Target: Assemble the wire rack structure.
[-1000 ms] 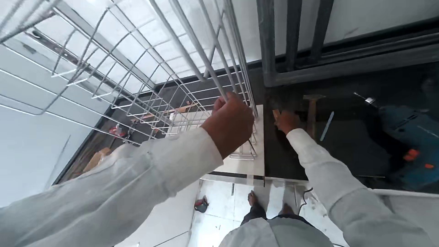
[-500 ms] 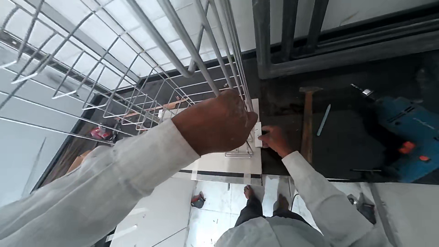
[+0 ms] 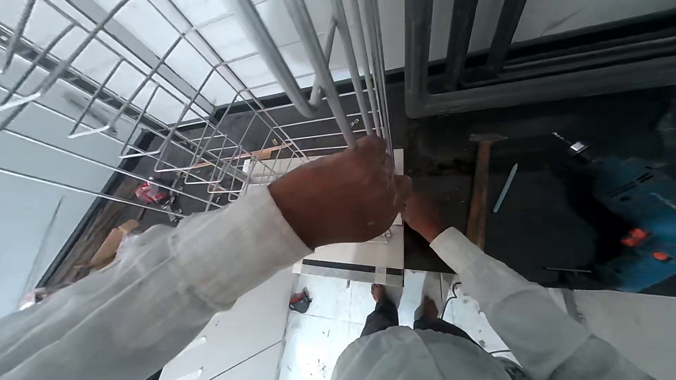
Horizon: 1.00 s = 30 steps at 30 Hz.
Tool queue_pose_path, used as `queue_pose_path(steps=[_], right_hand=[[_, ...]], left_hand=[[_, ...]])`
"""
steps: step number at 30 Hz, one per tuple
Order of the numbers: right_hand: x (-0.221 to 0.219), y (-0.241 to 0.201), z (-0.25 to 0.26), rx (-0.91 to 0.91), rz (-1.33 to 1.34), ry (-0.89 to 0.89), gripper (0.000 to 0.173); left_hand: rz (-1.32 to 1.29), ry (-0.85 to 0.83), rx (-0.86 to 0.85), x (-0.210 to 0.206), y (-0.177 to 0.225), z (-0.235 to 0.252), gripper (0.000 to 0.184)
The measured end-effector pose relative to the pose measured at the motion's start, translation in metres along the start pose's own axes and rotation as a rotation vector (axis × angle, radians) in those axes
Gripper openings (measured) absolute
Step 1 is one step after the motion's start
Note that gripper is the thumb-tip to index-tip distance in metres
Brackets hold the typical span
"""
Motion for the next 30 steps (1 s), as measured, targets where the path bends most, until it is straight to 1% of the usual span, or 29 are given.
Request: queue_pose_path(steps=[3,4,6,7,8,9,10,11,12,13,15,16,18,19,20,21,22,23,25,27,29,30], right_hand=[[0.013,0.015,0.004,0.132,0.016,0.014,0.025],[0.013,0.021,0.008,0.205,0.039,0.047,0.027],[0.007,0.030,0.013,0.377,0.081,0.113,0.039],[0.006,0.030,0.010,0.439,0.087,0.139,0.041],[0.011,0.028,0.006,0.470,0.064,0.173,0.038],[0.020,0.026,0.002,0.506,0.038,0.233,0.034],[0.027,0.023,-0.007,0.519,0.014,0.249,0.031],[0.032,0.021,-0.017,0.484,-0.014,0.210,0.029],[0.037,0.018,-0.023,0.417,-0.072,0.109,0.028],[0.041,0.018,-0.020,0.412,-0.109,0.007,0.030],[0.031,0.036,0.013,0.567,-0.014,-0.003,0.037],[0.029,0.041,0.024,0.612,-0.008,-0.011,0.038],[0.029,0.047,0.031,0.689,-0.002,0.000,0.035],[0.026,0.051,0.032,0.766,0.015,0.059,0.031],[0.020,0.056,0.034,0.886,0.062,0.213,0.024],[0.013,0.060,0.040,0.973,0.120,0.303,0.020],[0.009,0.063,0.047,1.026,0.156,0.340,0.018],[0.008,0.065,0.053,1.039,0.153,0.313,0.016],[0.016,0.064,0.055,1.012,0.087,0.192,0.015],[0.012,0.066,0.063,1.041,0.058,0.177,0.012],[0.006,0.068,0.074,1.087,0.036,0.193,0.008],[0.006,0.068,0.079,1.102,0.034,0.185,0.008]], left_hand=[[-0.045,0.138,0.091,-0.004,0.004,-0.002,0.018],[-0.071,0.165,0.122,-0.005,0.006,-0.002,0.020],[-0.128,0.174,0.181,-0.004,0.012,-0.002,0.028],[-0.156,0.174,0.215,-0.003,0.015,0.000,0.032],[-0.166,0.183,0.249,-0.001,0.016,0.004,0.033],[-0.155,0.214,0.287,-0.001,0.015,0.009,0.031],[-0.145,0.241,0.326,-0.001,0.016,0.014,0.028],[-0.144,0.259,0.367,0.000,0.018,0.020,0.022],[-0.154,0.261,0.401,0.002,0.020,0.026,0.016],[-0.167,0.242,0.412,0.005,0.020,0.033,0.014],[-0.170,0.138,0.396,0.009,0.014,0.052,0.021],[-0.177,0.074,0.394,0.006,0.011,0.062,0.023],[-0.224,-0.138,0.448,-0.008,0.004,0.085,0.023],[-0.274,-0.255,0.502,-0.018,0.001,0.095,0.024],[-0.324,-0.359,0.566,-0.030,0.000,0.104,0.026],[-0.353,-0.439,0.622,-0.043,-0.001,0.110,0.027],[-0.366,-0.516,0.678,-0.054,-0.002,0.114,0.028],[-0.379,-0.610,0.737,-0.063,-0.002,0.119,0.031],[-0.421,-0.816,0.813,-0.077,-0.001,0.127,0.035],[-0.412,-0.985,0.823,-0.095,0.001,0.132,0.033],[-0.392,-1.106,0.851,-0.110,0.002,0.135,0.026],[-0.371,-1.117,0.871,-0.113,0.002,0.135,0.023]])
Point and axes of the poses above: each hand's wrist, its own z-axis towards the middle knuckle, its own x-axis out of the back of the hand, y = z × x, the point moved 2 cm from there along z, towards the middle knuckle, and after that the axes turned 6 degrees about -z, right-handed, at the moved point
